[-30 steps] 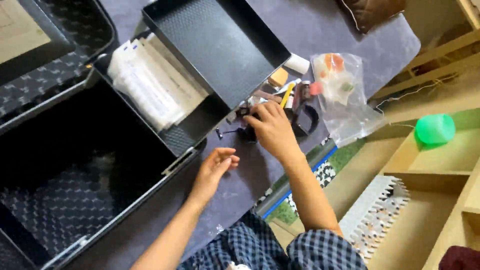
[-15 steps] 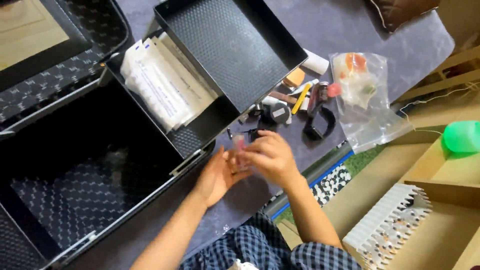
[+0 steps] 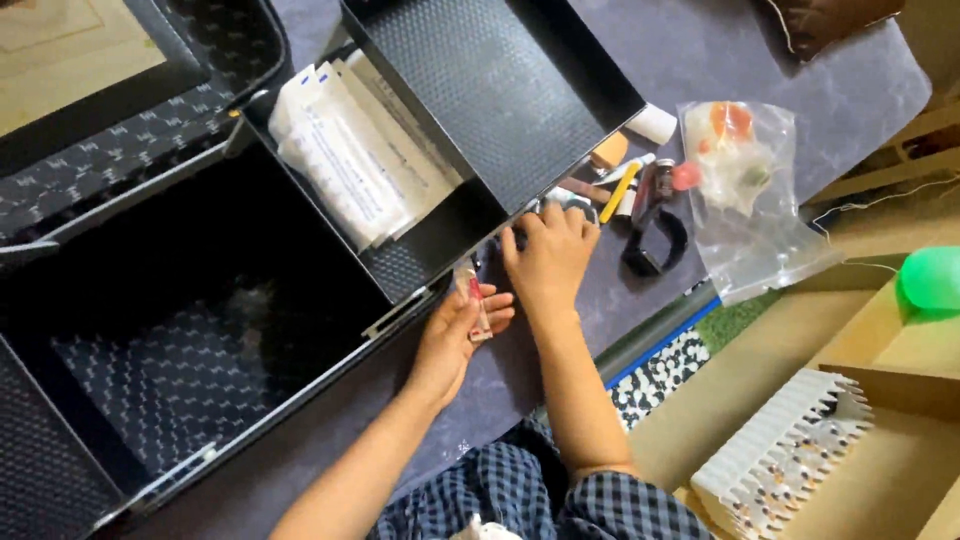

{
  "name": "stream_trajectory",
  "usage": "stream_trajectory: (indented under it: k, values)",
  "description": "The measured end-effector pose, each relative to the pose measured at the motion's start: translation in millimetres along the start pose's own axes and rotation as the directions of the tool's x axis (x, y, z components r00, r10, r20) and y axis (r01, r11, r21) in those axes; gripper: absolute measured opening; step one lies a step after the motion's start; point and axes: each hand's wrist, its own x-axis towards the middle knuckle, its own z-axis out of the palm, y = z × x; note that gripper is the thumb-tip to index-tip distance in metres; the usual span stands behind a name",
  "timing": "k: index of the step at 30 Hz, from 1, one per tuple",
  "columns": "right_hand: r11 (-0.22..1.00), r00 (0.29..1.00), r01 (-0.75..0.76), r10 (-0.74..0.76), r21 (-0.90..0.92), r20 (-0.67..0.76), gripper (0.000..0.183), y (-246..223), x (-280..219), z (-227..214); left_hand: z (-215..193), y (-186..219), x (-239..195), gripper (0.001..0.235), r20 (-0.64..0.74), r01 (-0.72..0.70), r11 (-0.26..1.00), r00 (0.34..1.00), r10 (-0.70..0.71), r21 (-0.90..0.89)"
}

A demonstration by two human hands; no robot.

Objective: The person cleans the mirror inside a black makeup case with a cloth, then places several small white packets and a small tube into a compartment. The person also handles a small round container, opening and closing it.

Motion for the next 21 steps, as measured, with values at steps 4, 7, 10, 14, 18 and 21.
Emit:
stream_trajectory:
  k: [4,7,10,14,18,21]
  values:
    - [0.993,0.992,-0.112,0.109,0.042,0.068,0.017,-3,2,6,-4,5,1,0.035,-0.033,0.003,0.996,0.999,-0.005,-0.086]
    - [0.96,0.977,-0.193,0.167,0.204,0.135,0.018,4,3,-16,-8,9,4,0.038,-0.035,0.03,0.989,0.999,-0.036,-0.147]
    - [0.818,0.952,-0.303,0.236,0.488,0.196,0.017,18,-19,-34,-15,3,8,0.042,-0.034,0.048,0.981,0.998,-0.055,-0.185]
    - [0.532,0.893,-0.444,0.322,0.72,0.313,0.019,5,-51,-74,-6,18,4,0.04,-0.027,0.06,0.975,0.997,-0.067,-0.214]
    - [0.461,0.861,-0.508,0.281,0.728,0.423,0.015,-25,-89,-61,-15,3,10,0.044,-0.016,0.056,0.974,0.998,-0.061,-0.22]
    - [0.511,0.878,-0.474,0.209,0.717,0.431,0.013,-40,-99,-51,-14,4,7,0.043,0.011,0.048,0.978,0.999,-0.047,-0.205]
